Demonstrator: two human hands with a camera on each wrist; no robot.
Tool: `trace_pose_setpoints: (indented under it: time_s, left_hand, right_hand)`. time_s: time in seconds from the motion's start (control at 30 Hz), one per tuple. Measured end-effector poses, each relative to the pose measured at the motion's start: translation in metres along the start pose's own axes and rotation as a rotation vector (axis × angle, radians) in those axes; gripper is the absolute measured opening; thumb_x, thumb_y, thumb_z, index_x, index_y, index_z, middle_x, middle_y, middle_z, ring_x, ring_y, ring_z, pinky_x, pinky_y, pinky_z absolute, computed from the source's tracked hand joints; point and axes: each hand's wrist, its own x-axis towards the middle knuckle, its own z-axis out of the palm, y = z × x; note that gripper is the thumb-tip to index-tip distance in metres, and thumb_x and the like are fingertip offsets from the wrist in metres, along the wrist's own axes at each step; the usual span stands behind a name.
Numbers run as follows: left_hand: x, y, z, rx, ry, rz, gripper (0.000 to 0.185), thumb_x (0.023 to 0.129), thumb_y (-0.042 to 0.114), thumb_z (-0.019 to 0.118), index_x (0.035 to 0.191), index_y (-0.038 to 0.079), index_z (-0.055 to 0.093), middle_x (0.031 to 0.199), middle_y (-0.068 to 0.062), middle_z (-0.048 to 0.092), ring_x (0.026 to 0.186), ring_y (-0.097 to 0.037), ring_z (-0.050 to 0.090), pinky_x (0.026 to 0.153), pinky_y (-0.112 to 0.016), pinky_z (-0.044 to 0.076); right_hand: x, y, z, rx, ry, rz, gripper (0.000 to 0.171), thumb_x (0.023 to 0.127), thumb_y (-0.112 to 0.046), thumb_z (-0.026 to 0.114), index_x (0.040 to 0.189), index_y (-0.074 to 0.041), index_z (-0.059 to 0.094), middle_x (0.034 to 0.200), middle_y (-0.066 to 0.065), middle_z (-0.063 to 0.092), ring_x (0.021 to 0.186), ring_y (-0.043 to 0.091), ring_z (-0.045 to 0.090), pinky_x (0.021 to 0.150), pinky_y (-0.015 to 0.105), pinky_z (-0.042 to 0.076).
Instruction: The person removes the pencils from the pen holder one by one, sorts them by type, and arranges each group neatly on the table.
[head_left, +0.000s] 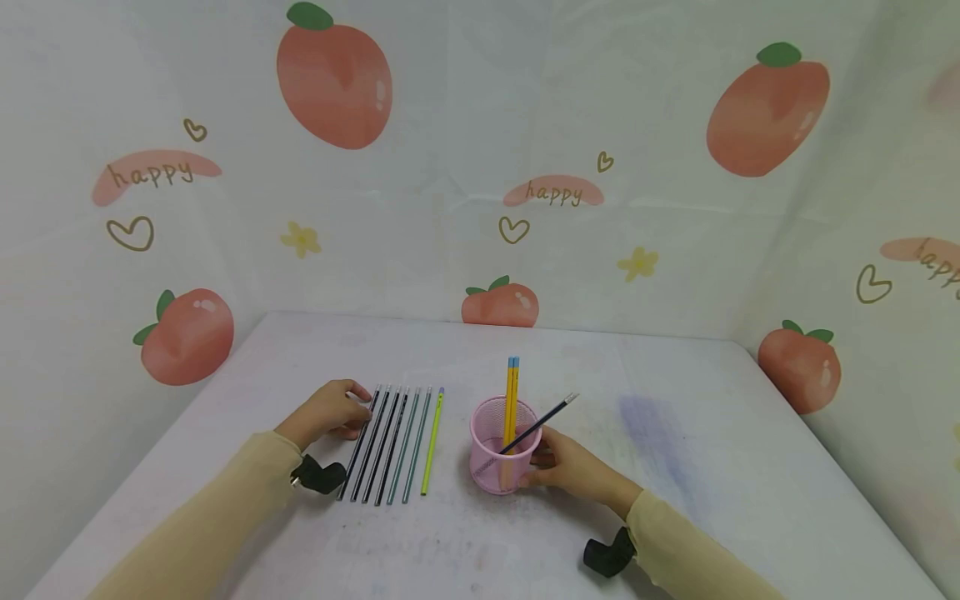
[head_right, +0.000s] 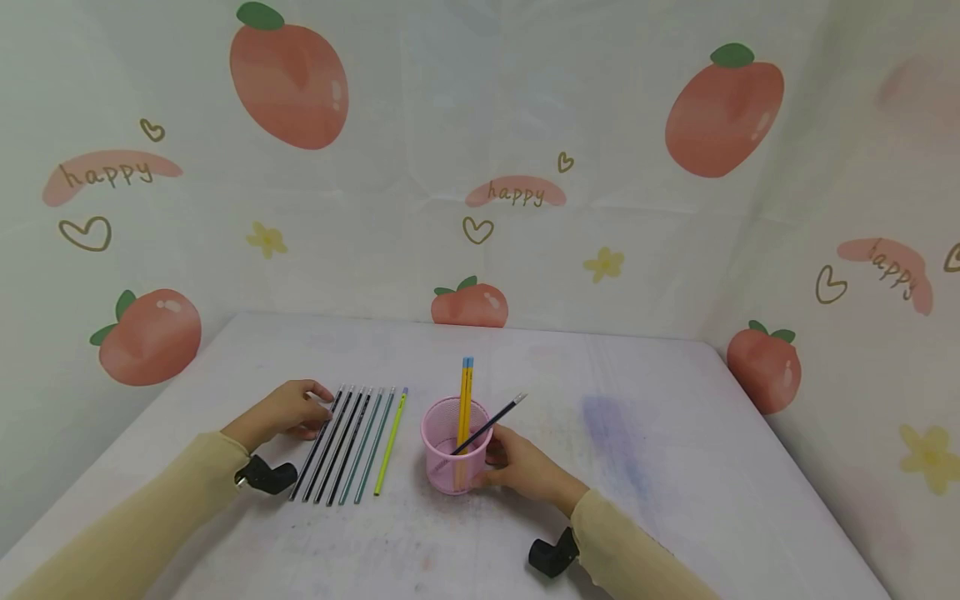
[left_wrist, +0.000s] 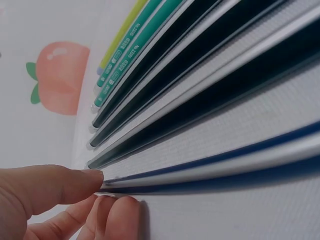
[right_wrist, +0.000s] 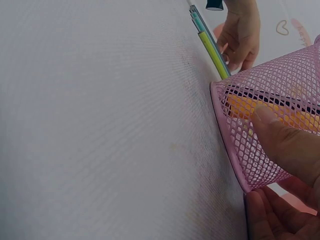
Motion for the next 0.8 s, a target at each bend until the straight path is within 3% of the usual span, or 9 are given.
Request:
trace_pose_setpoints:
  time_s: [0.17, 0.27, 0.43, 0.8]
  left_hand:
    - [0.004, 0.002, -0.004, -0.017, -0.001, 0.018, 0.033, 0.088, 0.006, 0.060, 0.118, -0.005, 0.052, 0.089, -0.013, 0.061, 0.070, -0.016, 0.060, 0.057, -0.027, 0.056]
    - [0.002, 0.011, -0.008, -0.036, 0.010, 0.051, 0.034, 0.092, 0.010, 0.055, 0.121, -0.006, 0.051, 0.095, -0.017, 0.063, 0.074, -0.018, 0.063, 0.061, -0.028, 0.057]
    - [-0.007, 0.035, -0.010, -0.105, 0.000, 0.146, 0.036, 0.096, 0.014, 0.050, 0.126, -0.006, 0.050, 0.108, -0.024, 0.061, 0.084, -0.024, 0.065, 0.068, -0.028, 0.058]
    - [-0.045, 0.099, 0.015, -0.188, -0.132, 0.391, 0.029, 0.098, 0.015, 0.054, 0.124, 0.003, 0.054, 0.101, -0.014, 0.063, 0.085, -0.023, 0.065, 0.077, -0.034, 0.058]
  right_hand:
    - [0.000, -0.001, 0.000, 0.004, -0.003, 0.007, 0.067, 0.082, -0.017, 0.078, 0.135, 0.004, 0.043, 0.137, 0.021, 0.051, 0.123, 0.038, 0.054, 0.101, 0.046, 0.047]
    - [0.000, -0.001, 0.000, 0.002, 0.000, 0.014, 0.066, 0.082, -0.017, 0.078, 0.134, 0.004, 0.044, 0.136, 0.021, 0.051, 0.123, 0.038, 0.054, 0.100, 0.046, 0.048]
    - [0.002, 0.002, 0.000, -0.002, 0.003, 0.026, 0.066, 0.081, -0.019, 0.079, 0.133, 0.004, 0.045, 0.135, 0.021, 0.052, 0.123, 0.038, 0.054, 0.100, 0.045, 0.048]
    - [0.001, 0.003, 0.000, 0.000, 0.002, 0.028, 0.067, 0.081, -0.022, 0.078, 0.134, 0.002, 0.044, 0.136, 0.019, 0.052, 0.124, 0.037, 0.054, 0.100, 0.044, 0.049]
